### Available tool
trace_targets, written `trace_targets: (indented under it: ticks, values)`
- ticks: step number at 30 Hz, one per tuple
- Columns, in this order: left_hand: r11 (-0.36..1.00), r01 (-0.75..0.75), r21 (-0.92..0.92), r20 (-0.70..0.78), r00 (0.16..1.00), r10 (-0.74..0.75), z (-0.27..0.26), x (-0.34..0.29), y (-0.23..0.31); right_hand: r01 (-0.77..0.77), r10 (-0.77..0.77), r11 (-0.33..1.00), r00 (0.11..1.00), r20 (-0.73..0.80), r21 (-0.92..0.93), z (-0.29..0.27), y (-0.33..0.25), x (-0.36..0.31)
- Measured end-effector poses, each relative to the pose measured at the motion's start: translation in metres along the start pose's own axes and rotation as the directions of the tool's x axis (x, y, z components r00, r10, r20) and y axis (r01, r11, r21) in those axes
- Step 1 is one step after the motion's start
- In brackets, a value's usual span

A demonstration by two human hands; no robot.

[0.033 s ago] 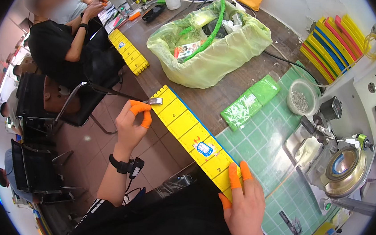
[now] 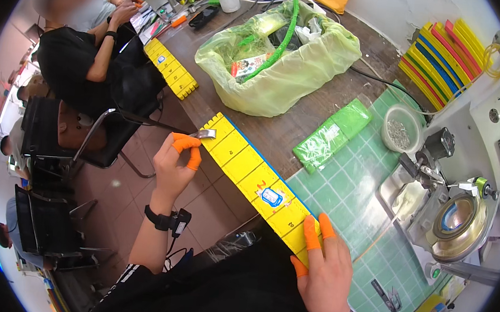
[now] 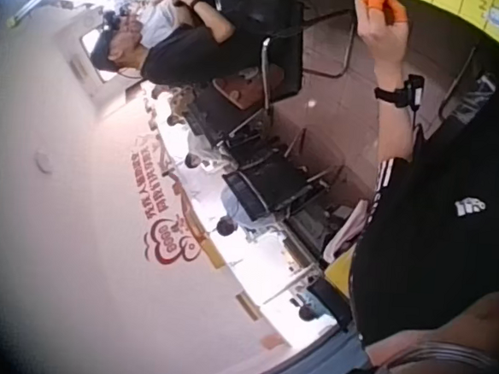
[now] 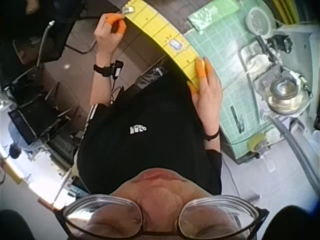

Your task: Using a small specialized machine to assemble or press small metal components together while wearing finger cots.

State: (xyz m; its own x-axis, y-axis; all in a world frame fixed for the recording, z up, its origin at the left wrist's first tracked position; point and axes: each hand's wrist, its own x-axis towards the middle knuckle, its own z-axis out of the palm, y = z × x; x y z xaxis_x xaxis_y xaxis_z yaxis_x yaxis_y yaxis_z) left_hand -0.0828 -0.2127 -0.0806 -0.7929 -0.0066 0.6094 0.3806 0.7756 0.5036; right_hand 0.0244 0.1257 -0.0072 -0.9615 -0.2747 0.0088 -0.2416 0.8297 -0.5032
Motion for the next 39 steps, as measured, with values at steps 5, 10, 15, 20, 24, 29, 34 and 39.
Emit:
trace_targets:
  ticks: [5, 10, 15, 20, 24, 29, 34, 39]
  values:
    - [0.997, -0.027, -0.067, 0.027, 0.999, 0.029, -0.007, 0.002, 0.007, -0.01, 0.01, 1.0, 1.0, 0.017, 0.008, 0.001, 0.002, 0.0]
    - [0.989, 0.14, -0.044, 0.038, 0.99, -0.139, -0.009, 0.007, 0.022, -0.018, 0.018, 1.0, 1.0, -0.007, -0.012, 0.002, 0.0, -0.002]
    - [0.994, 0.11, 0.013, 0.031, 0.993, -0.11, -0.006, 0.005, 0.015, -0.035, 0.035, 0.999, 0.999, 0.014, 0.01, 0.002, -0.001, -0.001]
    - [0.999, 0.043, -0.014, 0.016, 0.999, -0.042, -0.001, 0.007, 0.018, -0.03, 0.03, 1.0, 1.0, 0.006, -0.001, 0.003, 0.0, 0.0]
    - [0.998, -0.015, 0.062, 0.021, 1.0, 0.013, 0.006, 0.004, 0.018, -0.029, 0.029, 1.0, 0.999, 0.021, -0.002, 0.0, -0.002, 0.0]
    - [0.974, -0.105, 0.198, 0.035, 0.994, 0.1, -0.009, 0.003, 0.021, 0.007, -0.007, 1.0, 1.0, 0.016, -0.005, -0.002, 0.0, -0.001]
    - [0.965, 0.05, 0.259, 0.186, 0.977, -0.1, -0.06, -0.015, 0.02, 0.013, -0.013, 1.0, 1.0, -0.002, 0.006, 0.0, 0.006, -0.007]
    - [0.998, -0.044, 0.055, 0.722, 0.692, -0.009, -0.079, 0.032, 0.115, 0.031, -0.028, 0.995, 0.999, -0.032, 0.095, 0.0, 0.021, -0.018]
